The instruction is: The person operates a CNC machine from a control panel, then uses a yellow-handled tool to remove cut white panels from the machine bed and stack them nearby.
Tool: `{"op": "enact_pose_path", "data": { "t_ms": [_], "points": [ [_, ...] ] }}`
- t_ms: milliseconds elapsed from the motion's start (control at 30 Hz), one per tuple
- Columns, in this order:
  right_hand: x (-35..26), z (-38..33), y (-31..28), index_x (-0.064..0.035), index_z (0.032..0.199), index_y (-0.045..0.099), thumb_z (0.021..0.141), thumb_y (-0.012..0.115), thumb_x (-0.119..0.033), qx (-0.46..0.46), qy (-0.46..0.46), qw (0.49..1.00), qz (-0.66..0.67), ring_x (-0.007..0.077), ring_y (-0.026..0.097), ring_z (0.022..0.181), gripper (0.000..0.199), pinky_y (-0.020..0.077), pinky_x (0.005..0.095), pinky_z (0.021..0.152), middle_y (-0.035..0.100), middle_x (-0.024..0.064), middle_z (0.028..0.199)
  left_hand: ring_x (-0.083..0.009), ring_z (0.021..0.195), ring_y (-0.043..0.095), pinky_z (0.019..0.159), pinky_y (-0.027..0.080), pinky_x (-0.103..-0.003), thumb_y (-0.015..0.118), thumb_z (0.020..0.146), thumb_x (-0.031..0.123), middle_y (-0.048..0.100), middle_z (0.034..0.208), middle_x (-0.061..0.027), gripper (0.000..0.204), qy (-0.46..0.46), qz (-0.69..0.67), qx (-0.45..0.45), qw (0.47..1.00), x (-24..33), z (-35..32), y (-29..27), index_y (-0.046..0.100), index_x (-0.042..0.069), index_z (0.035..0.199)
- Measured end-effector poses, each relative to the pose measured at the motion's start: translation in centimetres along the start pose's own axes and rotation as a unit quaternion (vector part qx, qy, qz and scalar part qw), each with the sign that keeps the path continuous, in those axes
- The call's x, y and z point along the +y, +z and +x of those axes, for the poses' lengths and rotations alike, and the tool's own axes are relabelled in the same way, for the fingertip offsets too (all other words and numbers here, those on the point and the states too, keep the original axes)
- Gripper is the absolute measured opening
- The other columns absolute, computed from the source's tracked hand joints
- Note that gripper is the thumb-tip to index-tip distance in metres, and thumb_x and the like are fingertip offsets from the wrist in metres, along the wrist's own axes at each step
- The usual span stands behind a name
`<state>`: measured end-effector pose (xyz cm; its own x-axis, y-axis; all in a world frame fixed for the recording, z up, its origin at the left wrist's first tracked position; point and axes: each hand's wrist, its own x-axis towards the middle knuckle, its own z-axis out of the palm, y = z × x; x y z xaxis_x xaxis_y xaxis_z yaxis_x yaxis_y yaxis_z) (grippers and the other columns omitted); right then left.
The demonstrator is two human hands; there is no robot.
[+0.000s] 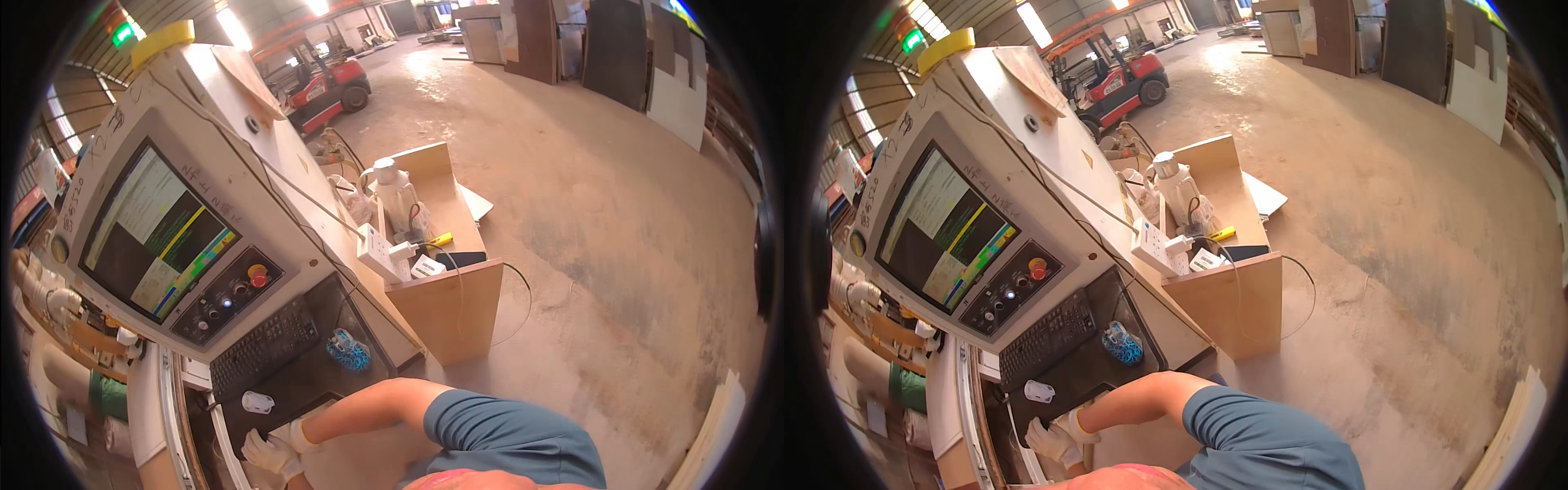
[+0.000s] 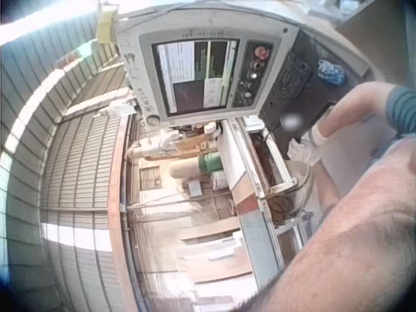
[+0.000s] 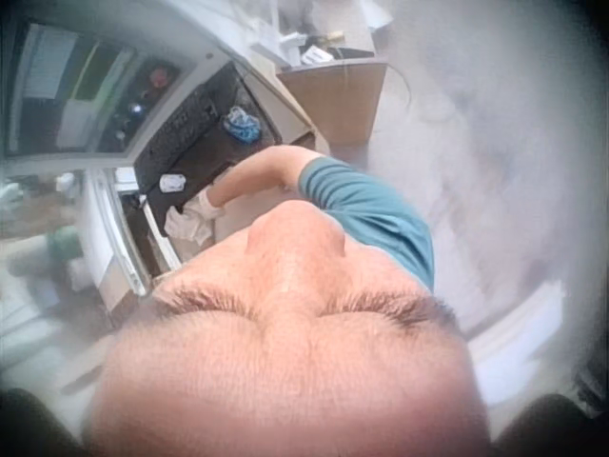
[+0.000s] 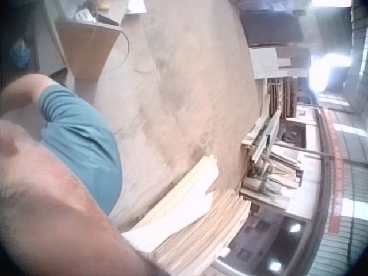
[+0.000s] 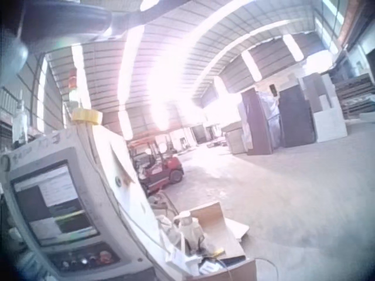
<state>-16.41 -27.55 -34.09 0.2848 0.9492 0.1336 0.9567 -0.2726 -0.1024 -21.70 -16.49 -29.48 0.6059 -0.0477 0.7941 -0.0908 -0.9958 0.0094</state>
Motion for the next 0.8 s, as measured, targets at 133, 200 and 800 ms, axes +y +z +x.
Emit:
{"op": "enact_pose_path", "data": {
  "t_ms": [133, 200, 800],
  "points": [
    [-0.1, 0.0, 1.1, -0.0125, 0.096, 0.082, 0.085, 0.069, -0.021, -0.016, -0.012, 1.0, -0.002, 0.0327, 0.077, 0.093, 0.019, 0.0604, 0.0469, 0.078, 0.079, 0.011, 0.1, -0.0425, 0.117, 0.057, 0.113, 0.04, -0.057, 0.067, 0.077, 0.009, 0.067, 0.121, -0.0175, 0.043, -0.017, 0.012, 0.001, 1.0, 0.1, -0.2, 0.0, 0.066, 0.0, 0.118],
    [-0.1, -0.2, 1.6, -0.0124, 0.095, 0.083, 0.084, 0.07, -0.02, -0.029, -0.017, 0.999, -0.001, 0.0328, 0.077, 0.092, 0.019, 0.0605, 0.047, 0.077, 0.08, 0.0108, 0.098, -0.0414, 0.117, 0.058, 0.114, 0.039, -0.058, 0.067, 0.076, 0.009, 0.067, 0.121, -0.0171, 0.043, -0.029, 0.019, -0.005, 0.999, 0.1, -0.3, 0.3, 0.066, 0.001, 0.119],
    [-2.9, -2.9, -1.5, -0.008, 0.095, 0.08, 0.08, 0.073, -0.02, -0.212, -0.035, 0.977, -0.003, 0.0342, 0.075, 0.093, 0.02, 0.0602, 0.0457, 0.078, 0.077, 0.0141, 0.099, -0.0335, 0.106, 0.063, 0.106, 0.044, -0.057, 0.071, 0.088, 0.013, 0.069, 0.106, -0.0126, 0.021, 0.078, -0.101, 0.118, 0.985, -2.4, -0.7, 0.3, 0.07, 0.002, 0.106]
  ]
}}
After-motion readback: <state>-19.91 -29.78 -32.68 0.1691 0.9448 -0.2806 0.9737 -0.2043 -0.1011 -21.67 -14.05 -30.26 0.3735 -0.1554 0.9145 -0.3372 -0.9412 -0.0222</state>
